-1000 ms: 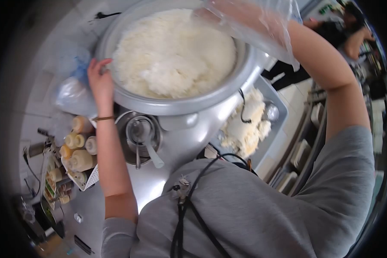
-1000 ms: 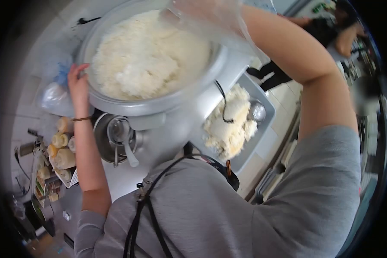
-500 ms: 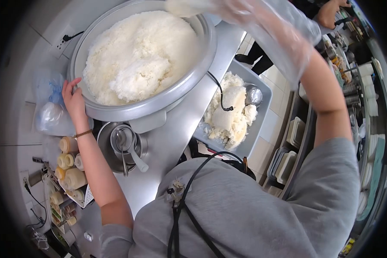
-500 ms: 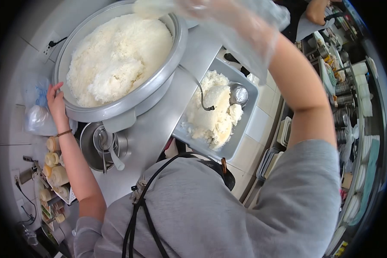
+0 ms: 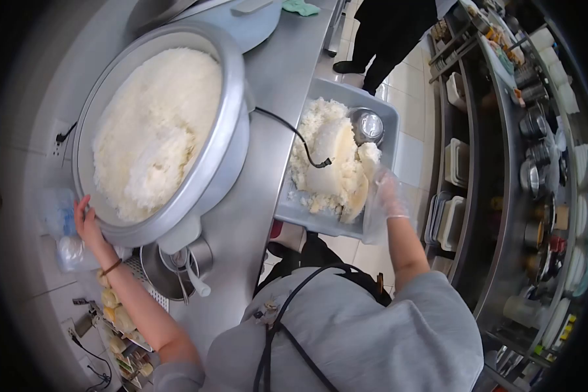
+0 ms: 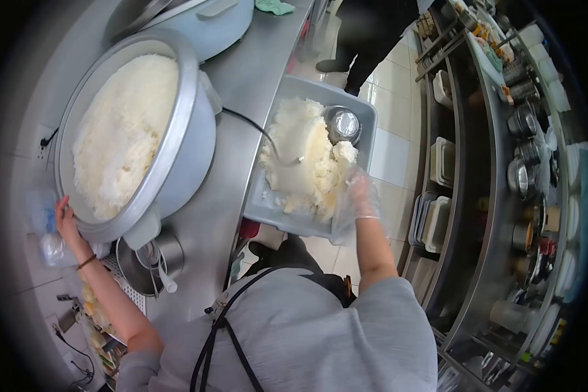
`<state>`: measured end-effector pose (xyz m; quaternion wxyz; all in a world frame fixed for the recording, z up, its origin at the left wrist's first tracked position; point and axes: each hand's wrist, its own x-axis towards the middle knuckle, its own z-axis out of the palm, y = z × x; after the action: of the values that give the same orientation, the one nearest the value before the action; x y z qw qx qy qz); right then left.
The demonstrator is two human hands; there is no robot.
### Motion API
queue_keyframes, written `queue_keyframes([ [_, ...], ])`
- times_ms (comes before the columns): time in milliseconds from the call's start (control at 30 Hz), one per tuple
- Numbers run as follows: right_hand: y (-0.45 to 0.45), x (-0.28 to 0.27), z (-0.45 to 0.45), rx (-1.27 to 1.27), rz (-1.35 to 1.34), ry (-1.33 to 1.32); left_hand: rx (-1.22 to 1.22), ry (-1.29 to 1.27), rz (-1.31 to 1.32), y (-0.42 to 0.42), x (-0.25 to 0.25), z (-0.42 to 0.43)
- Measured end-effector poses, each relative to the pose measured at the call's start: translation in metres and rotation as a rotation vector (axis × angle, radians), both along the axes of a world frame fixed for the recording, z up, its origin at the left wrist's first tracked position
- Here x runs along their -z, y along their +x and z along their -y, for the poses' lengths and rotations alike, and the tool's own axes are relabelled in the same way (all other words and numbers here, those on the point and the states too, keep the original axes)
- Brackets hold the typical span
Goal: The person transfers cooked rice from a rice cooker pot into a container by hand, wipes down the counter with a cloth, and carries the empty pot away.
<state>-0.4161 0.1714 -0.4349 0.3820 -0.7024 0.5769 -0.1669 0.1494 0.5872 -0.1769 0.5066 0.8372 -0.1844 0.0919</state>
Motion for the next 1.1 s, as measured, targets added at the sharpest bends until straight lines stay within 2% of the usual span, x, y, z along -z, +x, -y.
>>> queue_keyframes([
  [67, 0.038, -0.028, -0.005, -0.218, -0.328, -0.304, 0.021, -0.026, -0.02, -0.009, -0.008, 0.012],
  [100, 0.054, -0.01, -0.004, -0.211, -0.32, -0.293, -0.008, -0.066, -0.066, -0.014, -0.01, 0.011],
  [133, 0.07, 0.019, 0.002, -0.188, -0.037, -0.066, -0.038, -0.11, -0.111, -0.019, -0.013, 0.012],
  [167, 0.089, 0.028, 0.006, -0.21, -0.016, -0.005, -0.035, -0.106, -0.103, -0.024, -0.016, 0.015],
  [233, 0.123, 0.009, 0.007, -0.219, -0.158, 0.036, -0.067, -0.058, -0.105, -0.036, -0.023, 0.022],
  [333, 0.145, -0.056, 0.001, -0.178, -0.315, 0.081, -0.075, -0.076, -0.173, -0.041, -0.028, 0.026],
  [467, 0.133, -0.054, 0.014, -0.025, -0.092, 0.301, -0.084, -0.047, -0.186, -0.029, -0.024, 0.015],
  [533, 0.127, -0.066, 0.021, -0.489, -0.28, -0.028, -0.102, -0.035, -0.178, -0.029, -0.024, 0.017],
  [567, 0.13, -0.057, 0.026, -0.488, -0.279, -0.025, -0.101, -0.032, -0.177, -0.032, -0.025, 0.021],
  [600, 0.137, -0.041, 0.032, -0.352, -0.151, 0.099, -0.114, -0.043, -0.193, -0.037, -0.027, 0.024],
  [667, 0.148, -0.048, 0.042, -0.209, -0.025, 0.225, -0.125, -0.049, -0.21, -0.041, -0.03, 0.03],
  [767, 0.171, -0.059, 0.06, -0.257, 0.079, -0.24, -0.146, -0.028, -0.228, -0.038, -0.029, 0.026],
  [800, 0.185, -0.047, 0.072, -0.285, 0.01, -0.425, -0.133, -0.02, -0.239, -0.033, -0.028, 0.021],
  [833, 0.195, -0.026, 0.088, -0.279, 0.009, -0.416, -0.117, -0.012, -0.249, -0.032, -0.028, 0.017],
  [900, 0.212, 0.011, 0.119, -0.174, -0.221, -0.061, -0.115, 0.013, -0.21, -0.033, -0.026, 0.018],
  [933, 0.208, 0.009, 0.122, -0.166, -0.217, -0.06, -0.12, 0.036, -0.172, -0.032, -0.026, 0.018],
  [1000, 0.182, -0.008, 0.128, -0.272, -0.285, -0.306, -0.123, 0.027, -0.196, -0.026, -0.026, 0.012],
  [1067, 0.137, -0.05, 0.127, 0.079, 0.044, -0.232, -0.135, 0.019, -0.224, -0.025, -0.024, 0.015],
  [1100, 0.121, -0.045, 0.142, 0.175, 0.222, -0.195, -0.142, 0.002, -0.242, -0.03, -0.026, 0.018],
])
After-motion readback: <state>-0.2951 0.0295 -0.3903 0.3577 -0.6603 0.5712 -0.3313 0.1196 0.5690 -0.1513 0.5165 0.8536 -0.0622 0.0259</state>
